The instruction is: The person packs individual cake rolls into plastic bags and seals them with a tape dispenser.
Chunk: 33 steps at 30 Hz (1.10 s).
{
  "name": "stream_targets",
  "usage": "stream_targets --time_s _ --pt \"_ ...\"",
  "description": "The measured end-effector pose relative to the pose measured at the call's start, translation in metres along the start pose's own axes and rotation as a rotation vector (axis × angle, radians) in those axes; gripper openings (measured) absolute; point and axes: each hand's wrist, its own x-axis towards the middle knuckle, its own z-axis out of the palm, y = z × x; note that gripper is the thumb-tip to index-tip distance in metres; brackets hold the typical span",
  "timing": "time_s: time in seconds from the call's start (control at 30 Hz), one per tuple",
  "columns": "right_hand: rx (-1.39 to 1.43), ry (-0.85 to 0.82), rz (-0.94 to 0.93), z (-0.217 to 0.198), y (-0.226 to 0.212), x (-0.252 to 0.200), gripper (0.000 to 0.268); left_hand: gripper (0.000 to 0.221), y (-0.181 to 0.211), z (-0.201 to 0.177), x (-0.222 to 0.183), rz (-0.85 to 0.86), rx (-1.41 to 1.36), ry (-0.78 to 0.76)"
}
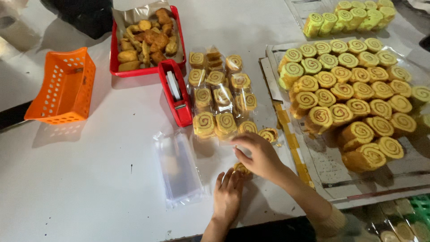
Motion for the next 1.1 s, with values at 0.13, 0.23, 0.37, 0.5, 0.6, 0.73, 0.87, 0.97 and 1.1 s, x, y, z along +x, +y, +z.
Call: stream_targets --time_s 0.13,0.23,0.37,0.5,0.6,0.73,0.87,0.97,1.1 --pt "0.240 -0.116 0.185 0.035 0.014 0.102 0.009 0.023 -0.002 -0.005 0.005 -0.060 0.014 0.019" --pt "0.183 -0.326 0.494 0.078 0.034 0.167 0.026 0.012 -0.004 -0.006 0.007 -0.079 -0.044 0.041" --pt "0.074 -0.337 0.611 0.121 0.055 0.202 0.047 0.017 -0.010 0.002 0.003 -0.087 -0.102 0.009" --pt "0.093 -0.335 0.921 0.123 0.050 0.208 0.027 0.017 -0.009 -0.003 0.006 -0.086 -0.111 0.017" --pt "0.216 -0.315 1.041 0.107 0.027 0.207 0.025 0.016 -0.009 -0.013 0.012 -0.084 -0.148 0.023" --pt "0.352 -0.224 1.052 0.109 0.026 0.203 0.011 0.015 -0.009 -0.014 0.012 -0.083 -0.161 0.034" --pt "0.364 -0.235 1.051 0.091 0.001 0.201 0.013 0.013 -0.008 -0.009 0.009 -0.096 -0.168 0.047" --pt "0.328 -0.312 1.050 0.077 -0.014 0.194 0.015 0.015 -0.008 -0.002 0.004 -0.094 -0.154 0.042" --pt "0.189 -0.386 0.960 0.083 0.006 0.184 0.022 0.013 -0.008 -0.002 0.006 -0.095 -0.145 0.085"
